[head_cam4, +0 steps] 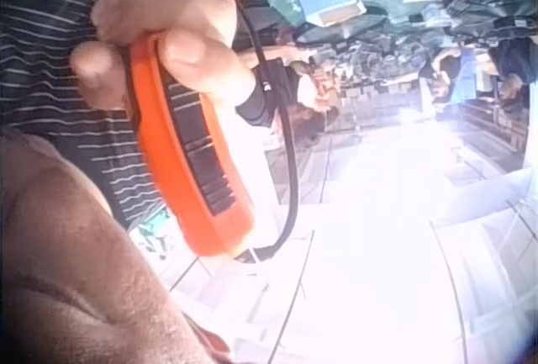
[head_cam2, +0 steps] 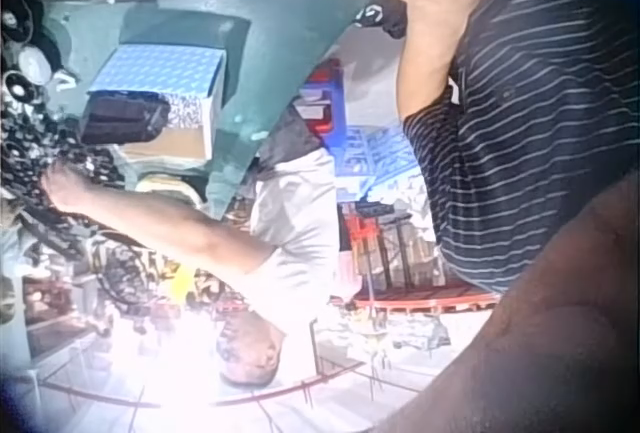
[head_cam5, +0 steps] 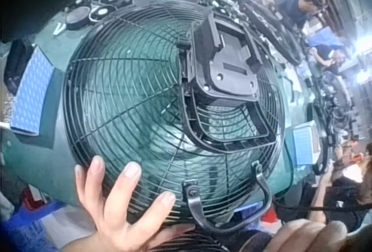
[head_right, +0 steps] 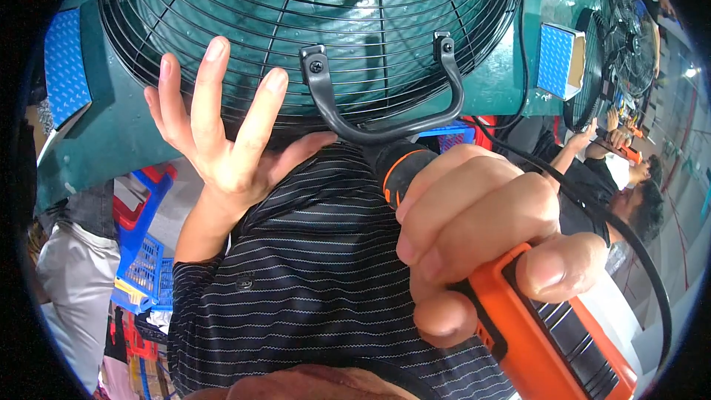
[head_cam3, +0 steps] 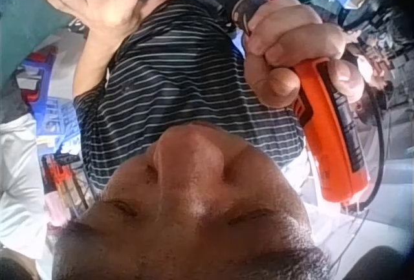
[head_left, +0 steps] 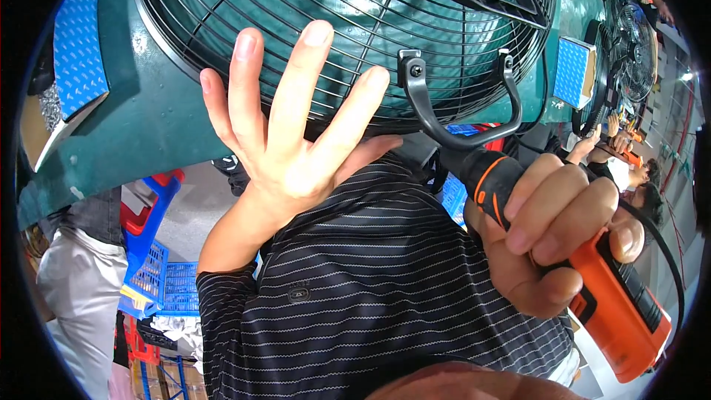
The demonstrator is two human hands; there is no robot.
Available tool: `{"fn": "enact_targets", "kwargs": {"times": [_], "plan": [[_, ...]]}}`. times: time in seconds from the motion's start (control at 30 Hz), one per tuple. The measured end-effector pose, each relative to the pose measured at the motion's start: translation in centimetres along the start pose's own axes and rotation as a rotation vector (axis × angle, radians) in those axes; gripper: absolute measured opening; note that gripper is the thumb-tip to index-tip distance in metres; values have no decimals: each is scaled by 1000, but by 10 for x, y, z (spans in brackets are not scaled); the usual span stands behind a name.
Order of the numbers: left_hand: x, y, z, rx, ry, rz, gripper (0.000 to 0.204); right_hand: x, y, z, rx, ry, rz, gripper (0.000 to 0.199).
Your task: Assembling industrial fan grilles and housings using an electric screwdriver and screws.
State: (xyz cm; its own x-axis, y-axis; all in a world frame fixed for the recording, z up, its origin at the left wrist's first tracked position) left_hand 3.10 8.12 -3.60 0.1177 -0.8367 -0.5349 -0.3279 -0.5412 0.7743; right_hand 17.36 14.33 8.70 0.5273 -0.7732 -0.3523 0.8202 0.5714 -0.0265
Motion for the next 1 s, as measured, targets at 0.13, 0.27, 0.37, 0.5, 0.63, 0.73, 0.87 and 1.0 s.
{"fn": "enact_targets", "kwargs": {"times": [0.13,0.27,0.37,0.5,0.63,0.73,0.87,1.0], "plan": [[0,0,-1,3,-6,1,65,0,3,1,-18,0,-6,42],[0,0,-2,1,-1,-14,66,2,2,3,6,18,5,42],[0,-2,-2,3,3,12,66,5,2,3,43,29,-14,42],[-2,-2,-3,-3,-14,-15,64,-1,5,3,39,36,2,42],[2,-2,0,-28,-12,-20,63,-2,3,-3,-9,58,66,43],[-1,-1,0,-23,-18,-12,63,-5,0,0,8,72,87,44],[2,-1,1,-29,-19,-19,63,-4,-2,-2,-17,72,129,50],[-2,-2,-3,12,-24,-27,68,-6,8,2,-112,121,141,59]]}}
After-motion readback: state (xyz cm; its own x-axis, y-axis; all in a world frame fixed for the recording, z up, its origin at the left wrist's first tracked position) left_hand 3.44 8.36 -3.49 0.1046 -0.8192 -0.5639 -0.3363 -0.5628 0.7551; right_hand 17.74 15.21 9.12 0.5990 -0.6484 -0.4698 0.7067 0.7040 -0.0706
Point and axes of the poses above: each hand's wrist, its own x-axis away from the middle knuckle, its own y-axis out of the back of the hand, z = x × y, the point moved 7 cm from there along -x, towards the middle knuckle, and after that the axes turned 7 degrees about -x, right-handed, at the moved point
